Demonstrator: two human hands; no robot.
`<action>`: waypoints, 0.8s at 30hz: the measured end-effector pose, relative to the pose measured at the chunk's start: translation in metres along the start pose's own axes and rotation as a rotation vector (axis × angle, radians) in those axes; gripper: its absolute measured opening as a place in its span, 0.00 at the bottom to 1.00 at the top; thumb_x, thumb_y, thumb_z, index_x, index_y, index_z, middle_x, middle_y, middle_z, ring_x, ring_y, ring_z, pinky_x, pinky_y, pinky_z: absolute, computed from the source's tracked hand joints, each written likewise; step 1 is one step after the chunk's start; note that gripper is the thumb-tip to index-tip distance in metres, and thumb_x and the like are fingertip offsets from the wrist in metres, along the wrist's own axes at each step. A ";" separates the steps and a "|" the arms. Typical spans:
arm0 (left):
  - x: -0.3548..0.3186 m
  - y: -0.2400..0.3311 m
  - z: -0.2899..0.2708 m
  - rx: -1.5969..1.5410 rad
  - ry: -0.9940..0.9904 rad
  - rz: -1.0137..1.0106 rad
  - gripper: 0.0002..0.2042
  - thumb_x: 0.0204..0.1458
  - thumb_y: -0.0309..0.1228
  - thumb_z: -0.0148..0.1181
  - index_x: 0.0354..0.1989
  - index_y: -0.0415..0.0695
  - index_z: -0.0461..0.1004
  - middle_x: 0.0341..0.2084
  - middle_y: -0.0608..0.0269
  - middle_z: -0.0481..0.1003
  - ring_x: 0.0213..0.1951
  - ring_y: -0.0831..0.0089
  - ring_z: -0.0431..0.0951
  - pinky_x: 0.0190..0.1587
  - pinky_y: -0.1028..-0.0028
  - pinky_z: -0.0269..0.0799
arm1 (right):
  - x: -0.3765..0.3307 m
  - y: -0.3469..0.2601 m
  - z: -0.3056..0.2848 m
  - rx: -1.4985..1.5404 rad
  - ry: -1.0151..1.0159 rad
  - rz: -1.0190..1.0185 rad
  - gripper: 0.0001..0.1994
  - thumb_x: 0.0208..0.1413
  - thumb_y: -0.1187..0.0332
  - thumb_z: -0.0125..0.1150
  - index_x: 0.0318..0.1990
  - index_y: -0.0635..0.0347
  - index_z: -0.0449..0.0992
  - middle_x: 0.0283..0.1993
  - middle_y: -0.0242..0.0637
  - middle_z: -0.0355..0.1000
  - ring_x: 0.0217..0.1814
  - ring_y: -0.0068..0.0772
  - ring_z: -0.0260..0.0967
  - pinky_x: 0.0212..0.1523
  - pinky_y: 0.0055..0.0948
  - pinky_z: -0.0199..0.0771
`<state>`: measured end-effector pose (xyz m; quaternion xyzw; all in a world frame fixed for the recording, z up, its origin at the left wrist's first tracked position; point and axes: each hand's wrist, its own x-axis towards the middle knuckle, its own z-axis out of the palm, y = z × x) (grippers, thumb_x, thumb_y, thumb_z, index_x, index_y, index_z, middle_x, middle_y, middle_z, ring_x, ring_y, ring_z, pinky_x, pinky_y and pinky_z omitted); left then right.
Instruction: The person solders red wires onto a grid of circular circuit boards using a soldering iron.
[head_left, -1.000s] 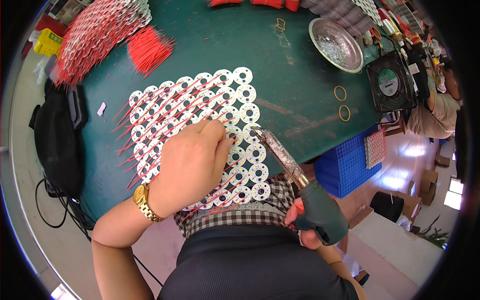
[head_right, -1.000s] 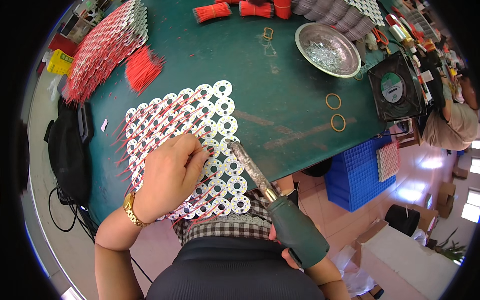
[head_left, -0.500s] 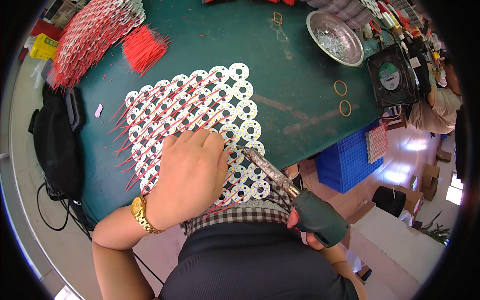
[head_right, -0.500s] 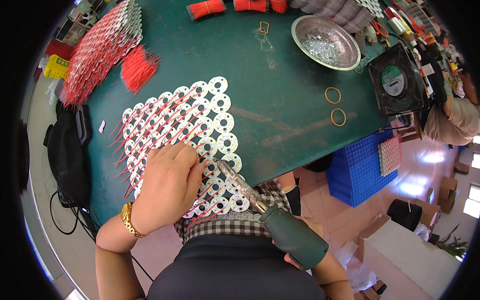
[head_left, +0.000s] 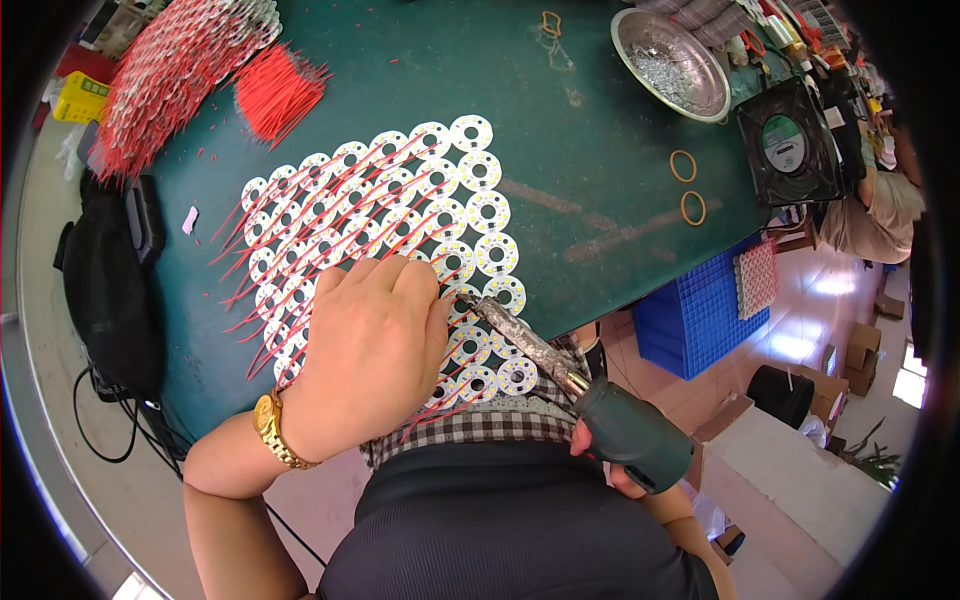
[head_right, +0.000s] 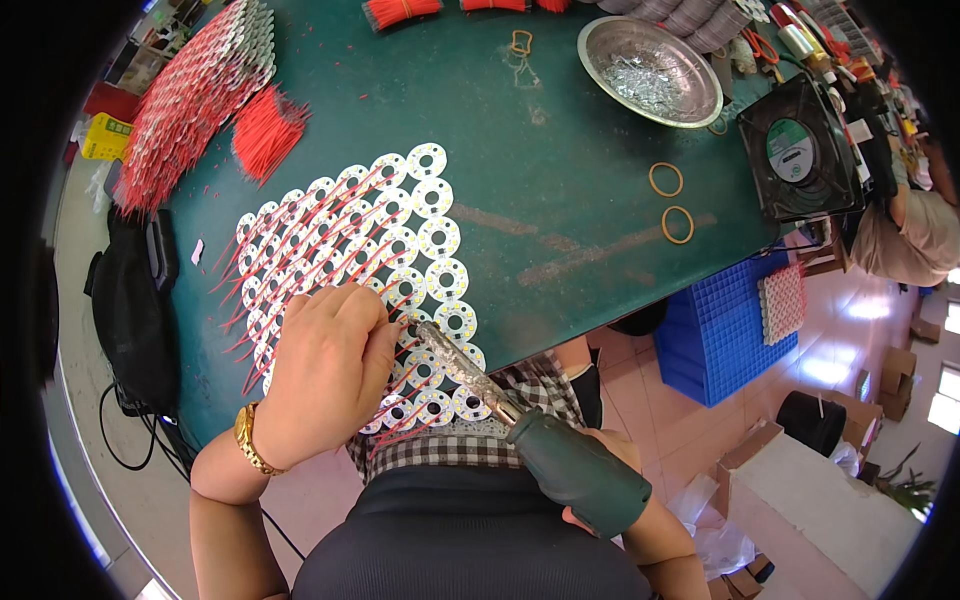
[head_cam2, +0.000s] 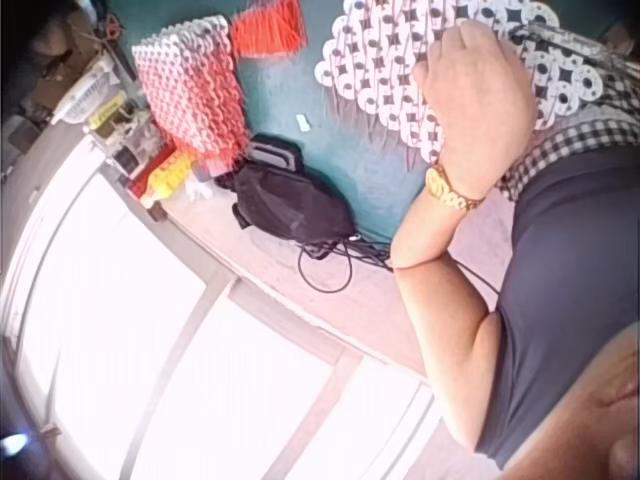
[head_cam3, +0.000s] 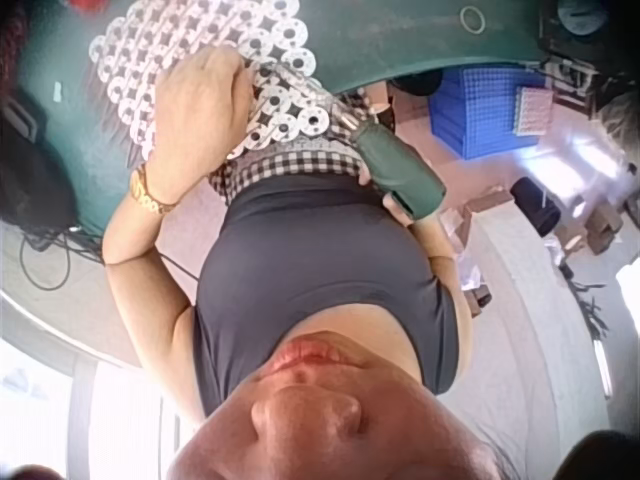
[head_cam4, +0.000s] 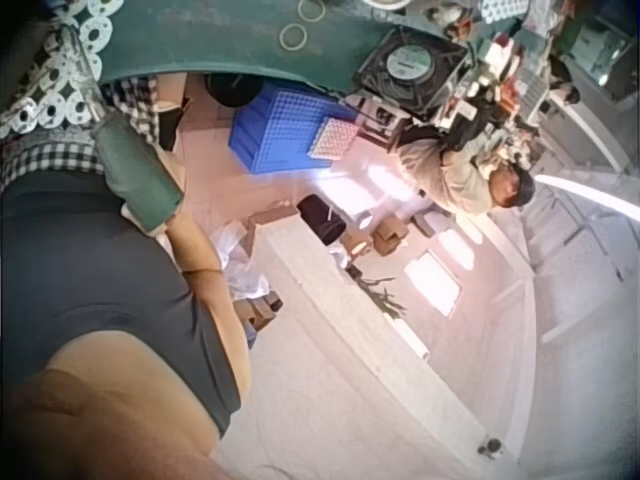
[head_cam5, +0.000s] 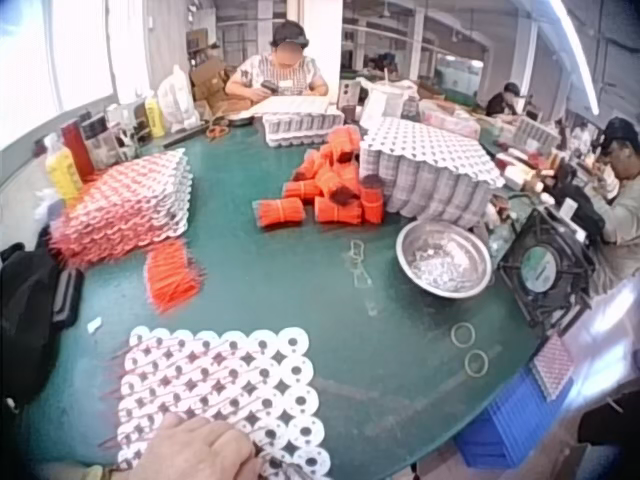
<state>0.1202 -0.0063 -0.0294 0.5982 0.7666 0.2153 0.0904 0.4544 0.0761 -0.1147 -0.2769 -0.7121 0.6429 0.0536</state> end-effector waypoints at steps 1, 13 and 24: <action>0.000 0.000 0.001 0.001 -0.002 -0.001 0.09 0.51 0.24 0.60 0.26 0.43 0.65 0.20 0.58 0.68 0.26 0.57 0.69 0.32 0.62 0.57 | 0.007 -0.018 0.001 -0.019 0.009 -0.009 0.35 0.47 0.35 0.66 0.38 0.65 0.74 0.32 0.34 0.71 0.31 0.24 0.66 0.32 0.23 0.64; -0.002 -0.001 0.001 0.035 0.001 0.006 0.09 0.52 0.25 0.60 0.26 0.43 0.65 0.21 0.58 0.67 0.26 0.58 0.69 0.32 0.62 0.58 | 0.030 -0.059 -0.001 -0.143 0.025 -0.224 0.27 0.56 0.43 0.53 0.32 0.65 0.76 0.28 0.36 0.71 0.27 0.30 0.66 0.28 0.27 0.64; -0.002 0.000 0.002 0.036 -0.007 0.008 0.08 0.52 0.24 0.60 0.26 0.43 0.66 0.21 0.58 0.68 0.27 0.58 0.70 0.33 0.62 0.59 | 0.023 -0.053 0.004 0.106 0.058 -0.232 0.21 0.57 0.54 0.59 0.42 0.67 0.74 0.32 0.41 0.70 0.30 0.32 0.69 0.34 0.26 0.69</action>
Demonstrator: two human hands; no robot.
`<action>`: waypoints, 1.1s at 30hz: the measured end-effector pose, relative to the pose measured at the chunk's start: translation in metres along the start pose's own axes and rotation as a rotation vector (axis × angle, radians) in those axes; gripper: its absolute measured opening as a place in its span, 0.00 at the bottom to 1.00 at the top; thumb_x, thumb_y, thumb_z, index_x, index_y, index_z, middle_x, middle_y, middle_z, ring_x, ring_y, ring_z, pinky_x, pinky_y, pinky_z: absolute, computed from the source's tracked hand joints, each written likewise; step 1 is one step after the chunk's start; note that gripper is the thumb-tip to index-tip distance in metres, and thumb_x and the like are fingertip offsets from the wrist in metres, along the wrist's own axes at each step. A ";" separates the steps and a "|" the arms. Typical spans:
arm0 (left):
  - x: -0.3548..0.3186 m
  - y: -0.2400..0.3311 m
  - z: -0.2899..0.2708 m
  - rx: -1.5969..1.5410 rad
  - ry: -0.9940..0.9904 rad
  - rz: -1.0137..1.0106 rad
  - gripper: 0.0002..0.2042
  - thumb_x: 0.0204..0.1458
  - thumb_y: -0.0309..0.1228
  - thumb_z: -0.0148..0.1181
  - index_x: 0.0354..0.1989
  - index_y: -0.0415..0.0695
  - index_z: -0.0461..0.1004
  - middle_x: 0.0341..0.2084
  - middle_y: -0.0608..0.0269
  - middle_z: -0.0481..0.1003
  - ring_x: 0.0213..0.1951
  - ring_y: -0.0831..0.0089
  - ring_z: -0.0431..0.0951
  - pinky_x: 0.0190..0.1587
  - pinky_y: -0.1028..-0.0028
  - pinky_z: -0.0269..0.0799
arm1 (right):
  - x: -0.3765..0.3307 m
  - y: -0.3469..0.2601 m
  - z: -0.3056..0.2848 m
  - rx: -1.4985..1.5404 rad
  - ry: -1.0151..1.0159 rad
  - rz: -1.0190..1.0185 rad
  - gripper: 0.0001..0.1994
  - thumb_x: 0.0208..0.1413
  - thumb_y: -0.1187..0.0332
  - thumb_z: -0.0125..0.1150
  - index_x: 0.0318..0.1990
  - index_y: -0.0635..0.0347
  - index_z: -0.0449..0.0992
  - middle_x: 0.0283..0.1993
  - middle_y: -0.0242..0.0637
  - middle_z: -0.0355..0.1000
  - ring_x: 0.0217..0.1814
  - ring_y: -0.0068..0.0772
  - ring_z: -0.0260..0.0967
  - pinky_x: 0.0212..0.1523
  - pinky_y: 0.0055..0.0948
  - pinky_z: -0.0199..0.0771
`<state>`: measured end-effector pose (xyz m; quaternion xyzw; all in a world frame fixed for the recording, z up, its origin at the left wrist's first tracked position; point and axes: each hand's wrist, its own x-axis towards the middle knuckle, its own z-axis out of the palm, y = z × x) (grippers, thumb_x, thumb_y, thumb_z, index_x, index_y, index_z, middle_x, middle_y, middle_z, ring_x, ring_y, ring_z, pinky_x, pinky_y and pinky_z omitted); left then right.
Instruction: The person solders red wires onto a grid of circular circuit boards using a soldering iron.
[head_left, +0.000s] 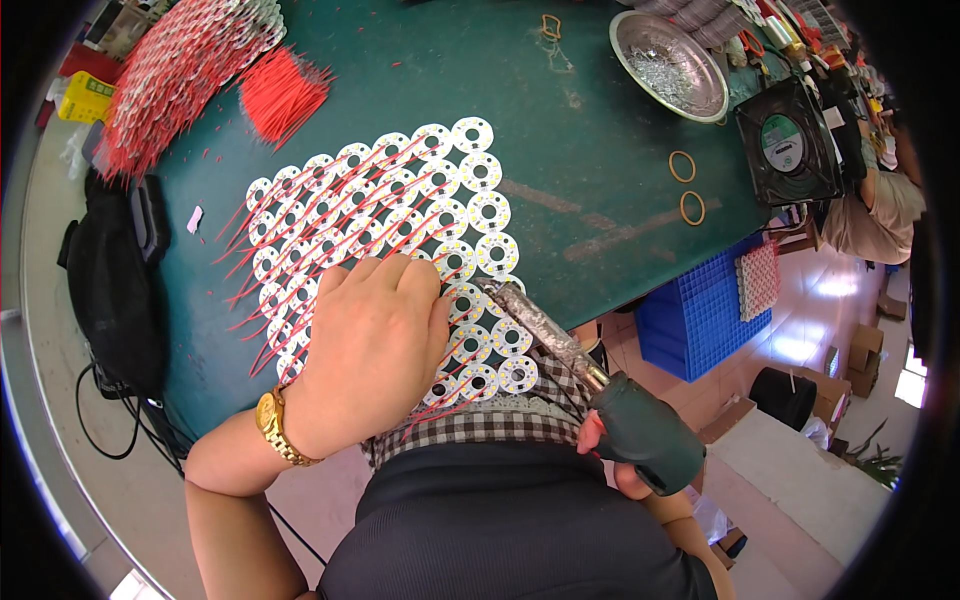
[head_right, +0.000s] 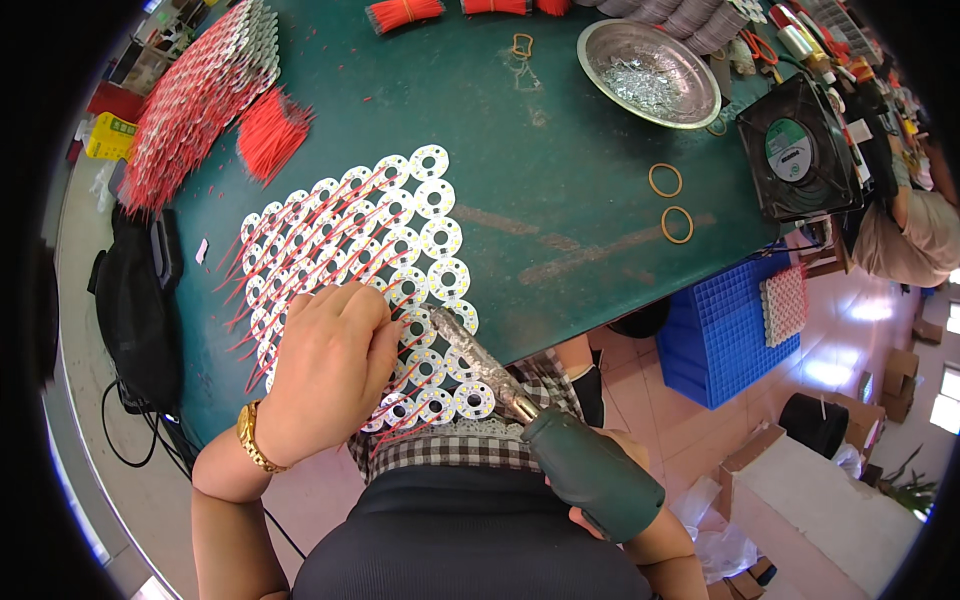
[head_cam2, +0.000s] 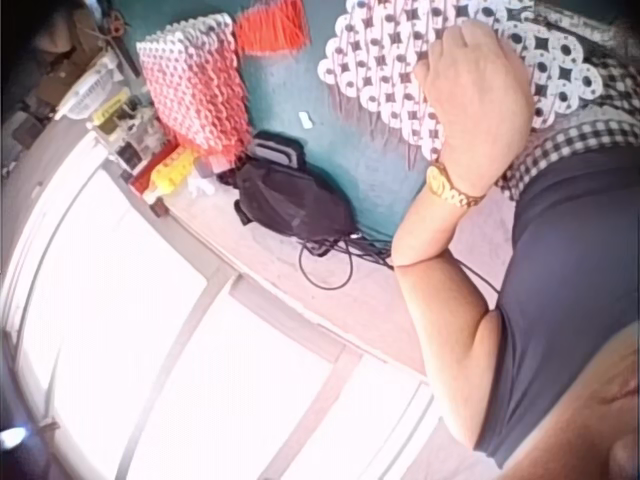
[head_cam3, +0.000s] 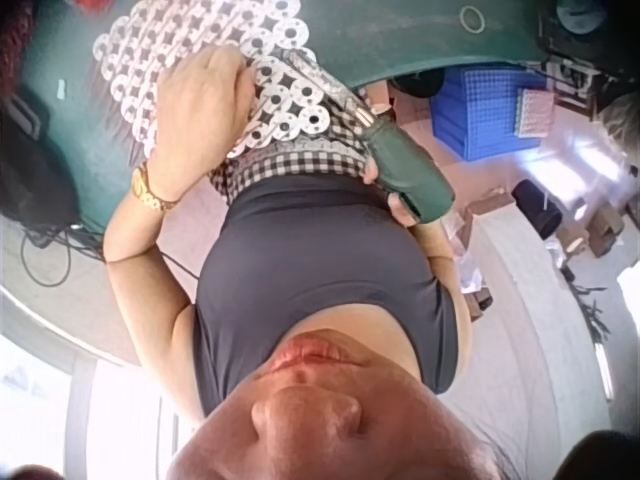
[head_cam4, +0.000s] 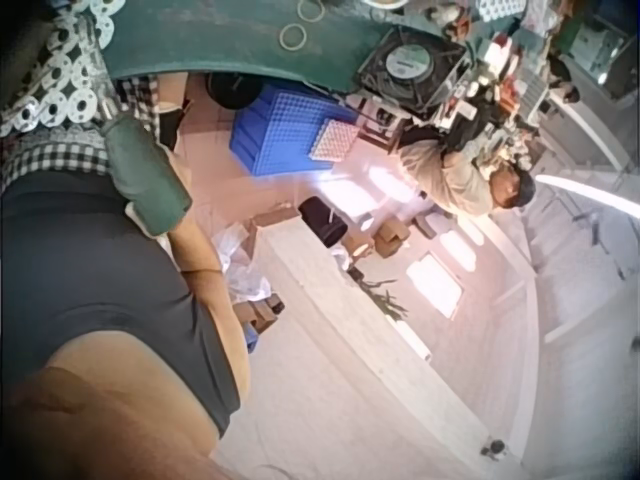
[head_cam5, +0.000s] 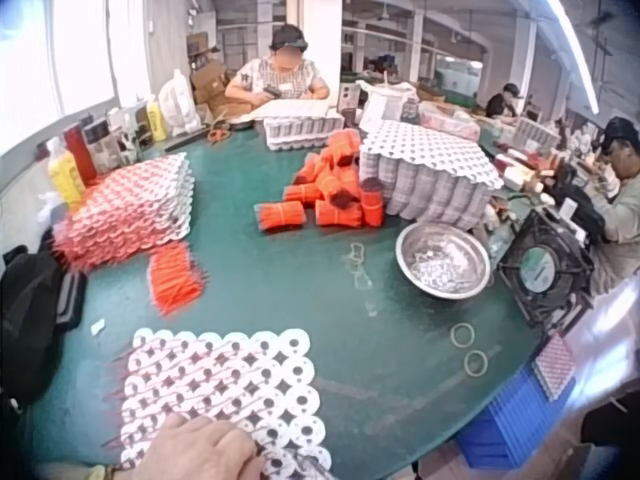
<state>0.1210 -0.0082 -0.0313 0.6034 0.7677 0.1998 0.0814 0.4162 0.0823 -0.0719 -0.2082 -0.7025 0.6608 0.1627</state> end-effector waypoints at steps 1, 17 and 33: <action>0.000 0.000 0.000 -0.001 0.001 -0.001 0.08 0.52 0.24 0.60 0.26 0.43 0.66 0.21 0.58 0.68 0.27 0.58 0.70 0.33 0.62 0.59 | 0.000 0.004 -0.006 -0.048 -0.082 -0.032 0.22 0.59 0.53 0.59 0.48 0.67 0.72 0.33 0.41 0.70 0.31 0.33 0.69 0.34 0.27 0.70; 0.023 -0.010 -0.033 -0.101 0.231 0.078 0.05 0.51 0.22 0.61 0.27 0.41 0.69 0.21 0.58 0.69 0.22 0.60 0.68 0.25 0.64 0.58 | 0.016 0.020 -0.009 0.234 0.078 0.086 0.44 0.48 0.29 0.59 0.59 0.62 0.67 0.32 0.37 0.67 0.31 0.32 0.68 0.30 0.28 0.70; 0.099 -0.051 0.012 -0.103 0.200 -0.058 0.09 0.57 0.33 0.57 0.32 0.40 0.73 0.21 0.51 0.74 0.25 0.56 0.75 0.30 0.63 0.68 | 0.110 -0.010 0.000 0.590 0.152 -0.104 0.33 0.59 0.46 0.60 0.59 0.67 0.65 0.45 0.39 0.69 0.37 0.31 0.68 0.32 0.32 0.74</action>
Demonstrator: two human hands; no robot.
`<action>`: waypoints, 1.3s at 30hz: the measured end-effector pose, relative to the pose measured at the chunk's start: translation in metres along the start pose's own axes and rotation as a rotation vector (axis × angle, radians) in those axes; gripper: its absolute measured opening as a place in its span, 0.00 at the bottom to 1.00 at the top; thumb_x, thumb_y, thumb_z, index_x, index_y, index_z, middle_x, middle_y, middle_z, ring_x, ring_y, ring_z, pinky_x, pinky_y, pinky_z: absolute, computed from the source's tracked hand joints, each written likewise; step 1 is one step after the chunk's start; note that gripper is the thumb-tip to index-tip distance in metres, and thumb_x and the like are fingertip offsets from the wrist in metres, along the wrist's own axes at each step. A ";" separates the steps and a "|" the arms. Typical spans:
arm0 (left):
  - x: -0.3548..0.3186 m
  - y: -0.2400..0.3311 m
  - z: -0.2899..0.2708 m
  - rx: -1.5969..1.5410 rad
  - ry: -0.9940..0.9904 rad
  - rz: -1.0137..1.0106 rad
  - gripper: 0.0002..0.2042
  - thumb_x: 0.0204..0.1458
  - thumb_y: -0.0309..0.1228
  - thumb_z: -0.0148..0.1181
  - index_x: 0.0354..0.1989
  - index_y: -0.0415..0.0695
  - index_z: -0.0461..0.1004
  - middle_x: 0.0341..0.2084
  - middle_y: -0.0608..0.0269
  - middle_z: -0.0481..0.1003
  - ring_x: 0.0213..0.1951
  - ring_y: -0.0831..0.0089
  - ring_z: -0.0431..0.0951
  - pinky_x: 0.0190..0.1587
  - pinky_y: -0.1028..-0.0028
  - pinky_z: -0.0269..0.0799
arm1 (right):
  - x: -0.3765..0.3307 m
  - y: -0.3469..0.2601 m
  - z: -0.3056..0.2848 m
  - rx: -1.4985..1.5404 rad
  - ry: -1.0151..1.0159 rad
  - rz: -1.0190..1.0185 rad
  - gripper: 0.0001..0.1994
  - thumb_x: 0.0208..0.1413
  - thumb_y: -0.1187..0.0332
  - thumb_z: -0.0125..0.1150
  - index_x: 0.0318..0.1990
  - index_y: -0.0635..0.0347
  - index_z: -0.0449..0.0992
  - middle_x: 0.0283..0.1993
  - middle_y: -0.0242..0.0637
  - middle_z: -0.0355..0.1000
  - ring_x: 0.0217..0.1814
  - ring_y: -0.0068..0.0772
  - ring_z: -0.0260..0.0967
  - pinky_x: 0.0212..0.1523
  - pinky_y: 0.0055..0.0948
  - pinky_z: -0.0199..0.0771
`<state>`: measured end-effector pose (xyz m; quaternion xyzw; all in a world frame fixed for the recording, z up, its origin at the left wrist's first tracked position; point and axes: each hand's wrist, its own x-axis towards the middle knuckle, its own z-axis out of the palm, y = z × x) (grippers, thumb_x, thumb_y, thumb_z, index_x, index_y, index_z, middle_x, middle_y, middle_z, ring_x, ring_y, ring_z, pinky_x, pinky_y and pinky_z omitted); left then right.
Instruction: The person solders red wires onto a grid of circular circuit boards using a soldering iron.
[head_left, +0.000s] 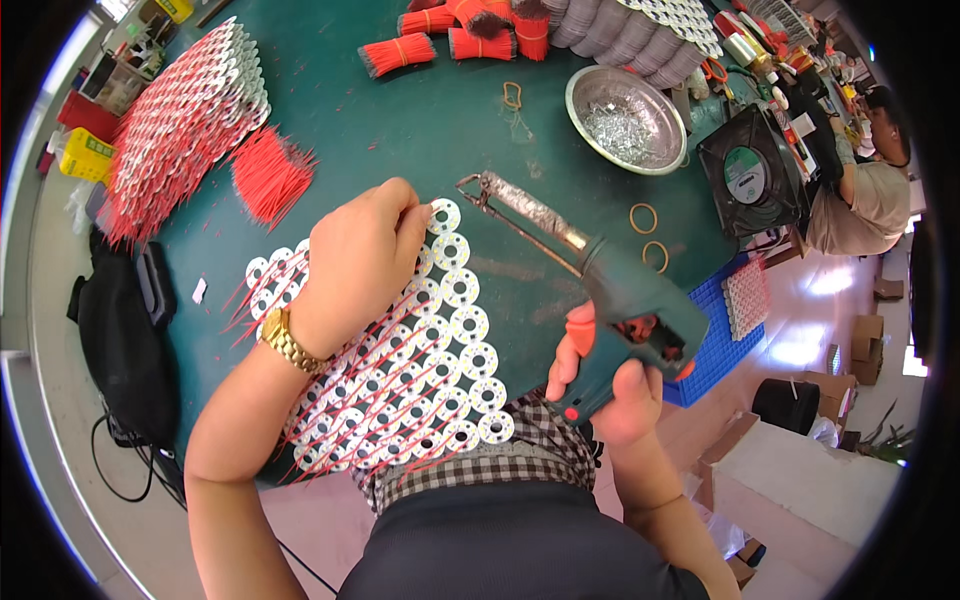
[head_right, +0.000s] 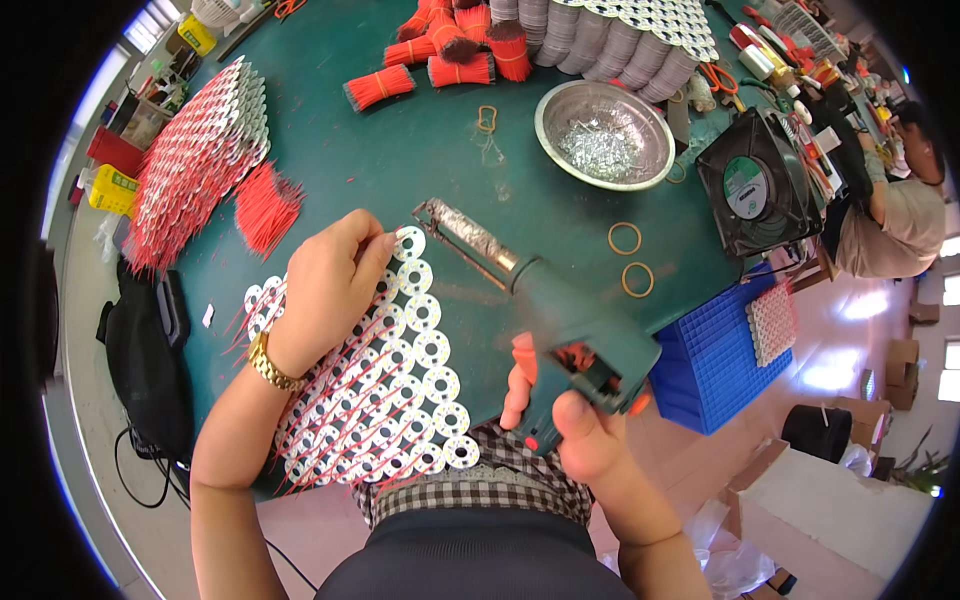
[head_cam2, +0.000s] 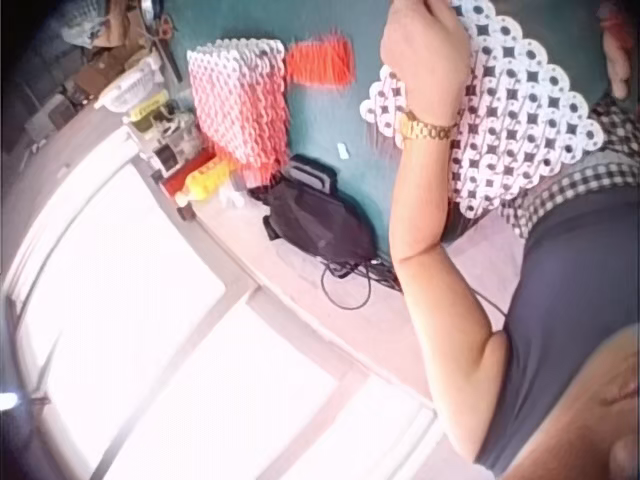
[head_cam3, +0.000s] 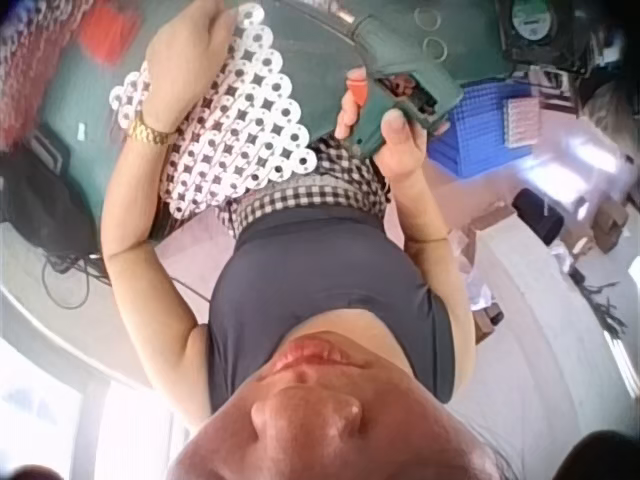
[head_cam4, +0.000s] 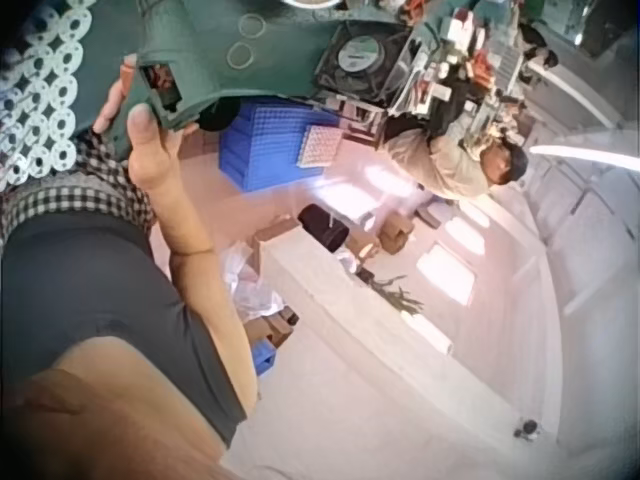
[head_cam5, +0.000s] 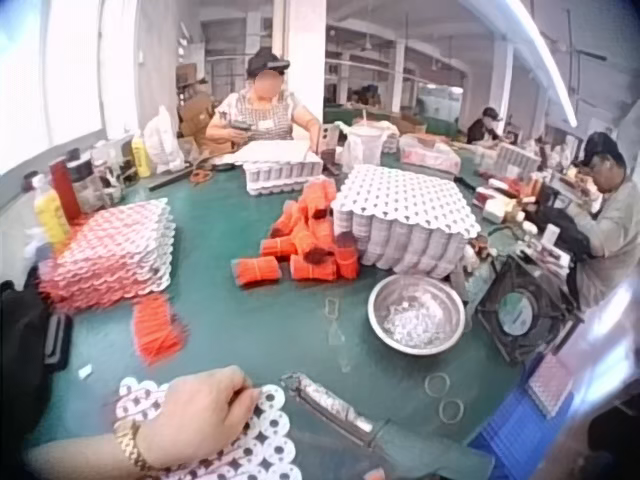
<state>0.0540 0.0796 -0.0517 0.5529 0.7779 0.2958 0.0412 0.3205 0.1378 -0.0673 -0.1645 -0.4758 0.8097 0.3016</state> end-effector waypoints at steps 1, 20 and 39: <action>0.000 0.002 -0.002 -0.009 -0.015 -0.045 0.08 0.57 0.33 0.57 0.32 0.40 0.73 0.21 0.52 0.74 0.24 0.57 0.75 0.30 0.63 0.68 | -0.001 0.000 0.002 -0.014 0.018 0.011 0.34 0.58 0.45 0.61 0.59 0.67 0.66 0.42 0.37 0.70 0.37 0.30 0.68 0.35 0.32 0.73; -0.001 -0.001 0.005 0.016 0.043 -0.021 0.07 0.55 0.30 0.58 0.28 0.41 0.71 0.21 0.54 0.73 0.24 0.55 0.74 0.28 0.60 0.67 | -0.004 -0.009 0.021 -0.476 0.168 0.189 0.37 0.46 0.34 0.67 0.49 0.59 0.70 0.30 0.34 0.69 0.29 0.26 0.69 0.25 0.23 0.64; -0.001 -0.004 0.006 0.022 0.066 0.009 0.07 0.54 0.30 0.58 0.27 0.42 0.70 0.20 0.55 0.72 0.24 0.55 0.74 0.28 0.61 0.67 | -0.005 -0.001 0.012 -0.371 0.055 0.019 0.22 0.57 0.54 0.61 0.48 0.66 0.72 0.31 0.37 0.71 0.30 0.28 0.68 0.30 0.26 0.67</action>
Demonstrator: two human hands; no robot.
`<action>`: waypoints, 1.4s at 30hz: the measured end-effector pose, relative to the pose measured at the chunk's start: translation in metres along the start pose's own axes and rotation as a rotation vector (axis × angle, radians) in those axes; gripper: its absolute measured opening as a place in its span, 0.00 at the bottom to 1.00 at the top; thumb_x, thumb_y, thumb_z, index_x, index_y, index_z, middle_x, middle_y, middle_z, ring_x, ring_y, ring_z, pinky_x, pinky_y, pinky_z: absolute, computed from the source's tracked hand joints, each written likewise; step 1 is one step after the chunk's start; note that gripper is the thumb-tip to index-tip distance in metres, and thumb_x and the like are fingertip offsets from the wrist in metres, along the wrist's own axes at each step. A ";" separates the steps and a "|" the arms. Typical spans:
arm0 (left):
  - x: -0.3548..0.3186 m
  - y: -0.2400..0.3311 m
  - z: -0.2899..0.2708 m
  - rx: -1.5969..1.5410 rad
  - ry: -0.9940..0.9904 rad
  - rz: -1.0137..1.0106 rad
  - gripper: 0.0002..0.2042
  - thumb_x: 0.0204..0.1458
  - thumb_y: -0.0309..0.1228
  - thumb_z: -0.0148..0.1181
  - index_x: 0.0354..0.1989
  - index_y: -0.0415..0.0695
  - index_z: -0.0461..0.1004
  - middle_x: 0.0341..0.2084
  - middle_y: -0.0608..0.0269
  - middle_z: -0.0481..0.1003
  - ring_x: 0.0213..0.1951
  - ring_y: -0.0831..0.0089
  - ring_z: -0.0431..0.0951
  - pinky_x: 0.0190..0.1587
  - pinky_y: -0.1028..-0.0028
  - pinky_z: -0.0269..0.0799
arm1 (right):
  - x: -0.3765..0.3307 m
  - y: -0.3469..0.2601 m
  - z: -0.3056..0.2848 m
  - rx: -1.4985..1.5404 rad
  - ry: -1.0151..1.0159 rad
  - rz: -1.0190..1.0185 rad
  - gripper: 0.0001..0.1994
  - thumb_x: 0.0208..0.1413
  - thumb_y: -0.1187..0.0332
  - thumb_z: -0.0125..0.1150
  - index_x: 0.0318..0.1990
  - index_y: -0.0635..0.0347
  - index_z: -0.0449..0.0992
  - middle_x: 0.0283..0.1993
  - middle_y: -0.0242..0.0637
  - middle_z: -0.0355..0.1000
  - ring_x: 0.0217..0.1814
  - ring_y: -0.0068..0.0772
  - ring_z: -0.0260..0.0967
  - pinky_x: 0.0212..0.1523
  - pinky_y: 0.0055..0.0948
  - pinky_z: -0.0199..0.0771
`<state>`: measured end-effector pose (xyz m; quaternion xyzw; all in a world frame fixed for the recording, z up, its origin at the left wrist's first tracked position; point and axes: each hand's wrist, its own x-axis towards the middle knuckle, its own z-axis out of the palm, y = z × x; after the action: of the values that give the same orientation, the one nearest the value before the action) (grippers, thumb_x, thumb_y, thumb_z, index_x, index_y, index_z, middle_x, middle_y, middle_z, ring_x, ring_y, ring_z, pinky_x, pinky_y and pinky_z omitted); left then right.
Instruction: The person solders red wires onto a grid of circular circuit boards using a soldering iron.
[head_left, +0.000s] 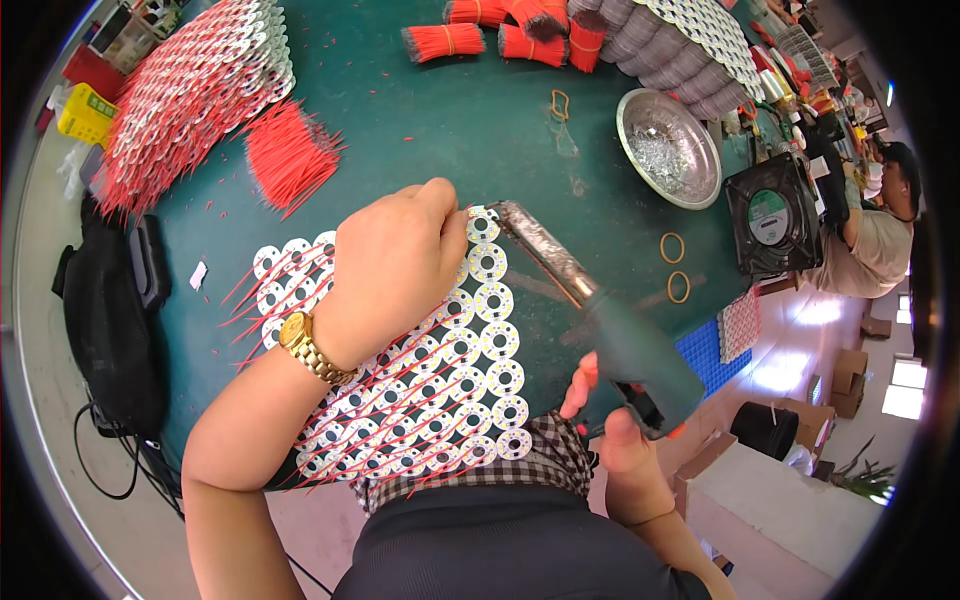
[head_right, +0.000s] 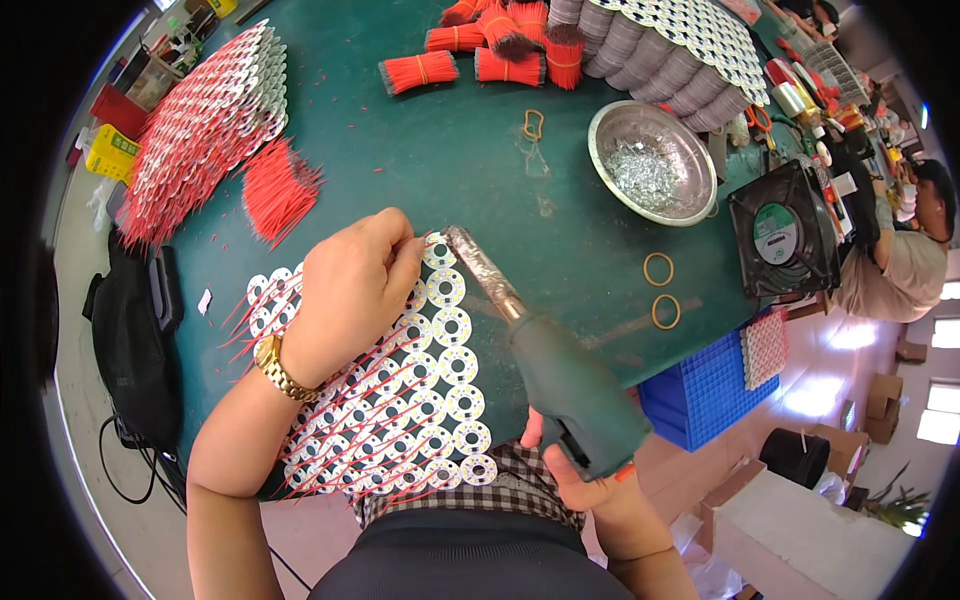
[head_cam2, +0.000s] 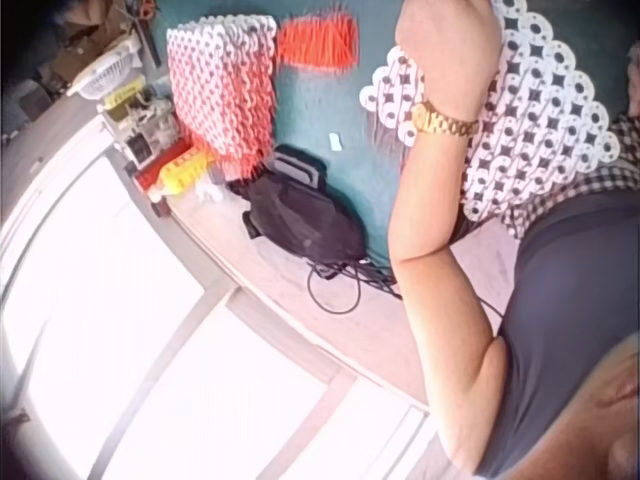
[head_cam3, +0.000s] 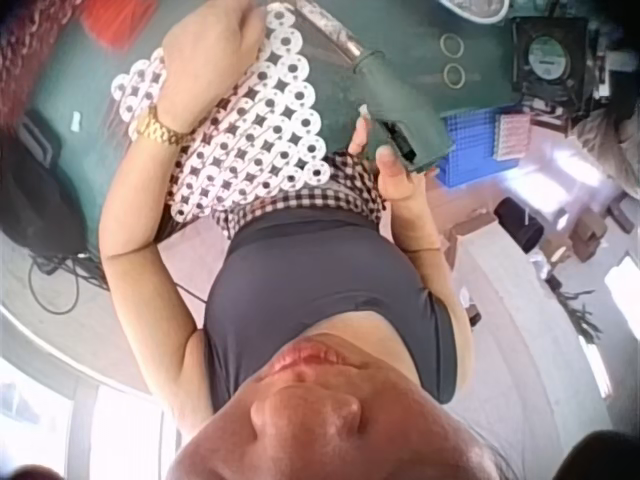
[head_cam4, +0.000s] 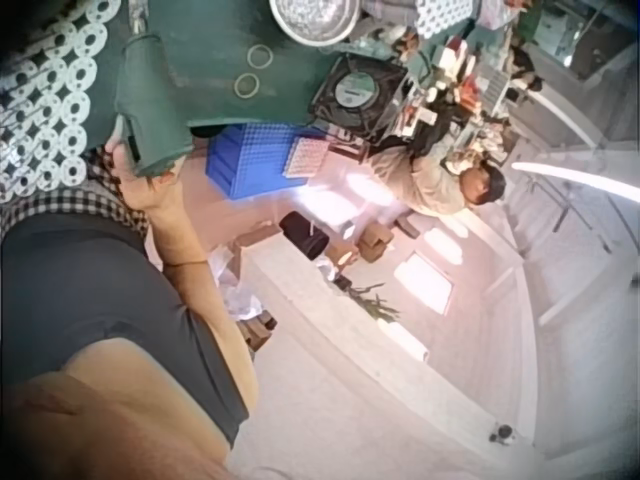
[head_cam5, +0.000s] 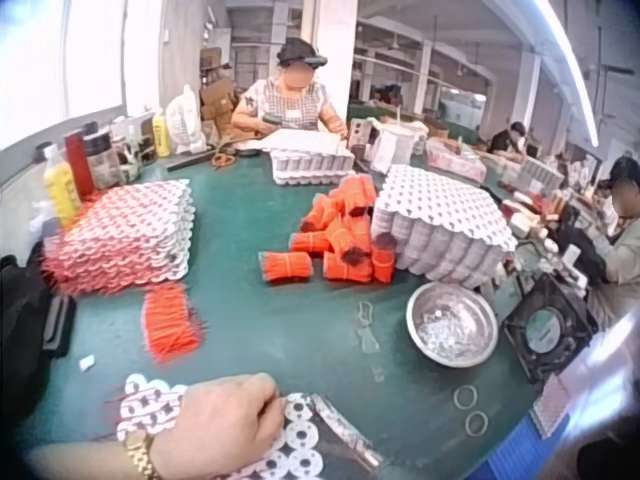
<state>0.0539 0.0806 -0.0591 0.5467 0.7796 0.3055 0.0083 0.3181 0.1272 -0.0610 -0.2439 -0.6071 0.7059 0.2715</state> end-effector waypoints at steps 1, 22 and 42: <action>0.000 0.000 0.000 0.000 0.001 -0.001 0.07 0.54 0.30 0.58 0.27 0.42 0.70 0.20 0.55 0.72 0.24 0.55 0.74 0.28 0.61 0.67 | 0.000 0.000 0.001 -0.001 -0.001 0.001 0.22 0.57 0.54 0.61 0.48 0.66 0.72 0.31 0.37 0.71 0.30 0.28 0.68 0.30 0.26 0.67; 0.001 0.006 -0.007 0.011 -0.148 0.100 0.08 0.55 0.29 0.56 0.27 0.39 0.69 0.24 0.52 0.71 0.29 0.52 0.73 0.32 0.58 0.68 | -0.012 -0.013 -0.001 -0.106 0.090 0.206 0.40 0.46 0.31 0.64 0.50 0.62 0.71 0.32 0.36 0.69 0.31 0.28 0.70 0.29 0.25 0.67; 0.001 0.006 -0.008 0.067 -0.195 0.159 0.06 0.55 0.29 0.56 0.30 0.40 0.69 0.25 0.53 0.72 0.30 0.53 0.74 0.34 0.58 0.70 | -0.015 -0.005 -0.002 -0.066 0.063 0.083 0.23 0.56 0.50 0.62 0.44 0.64 0.72 0.32 0.36 0.71 0.32 0.28 0.67 0.34 0.28 0.66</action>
<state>0.0558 0.0786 -0.0497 0.6340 0.7389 0.2244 0.0413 0.3307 0.1190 -0.0564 -0.2997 -0.6106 0.6881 0.2529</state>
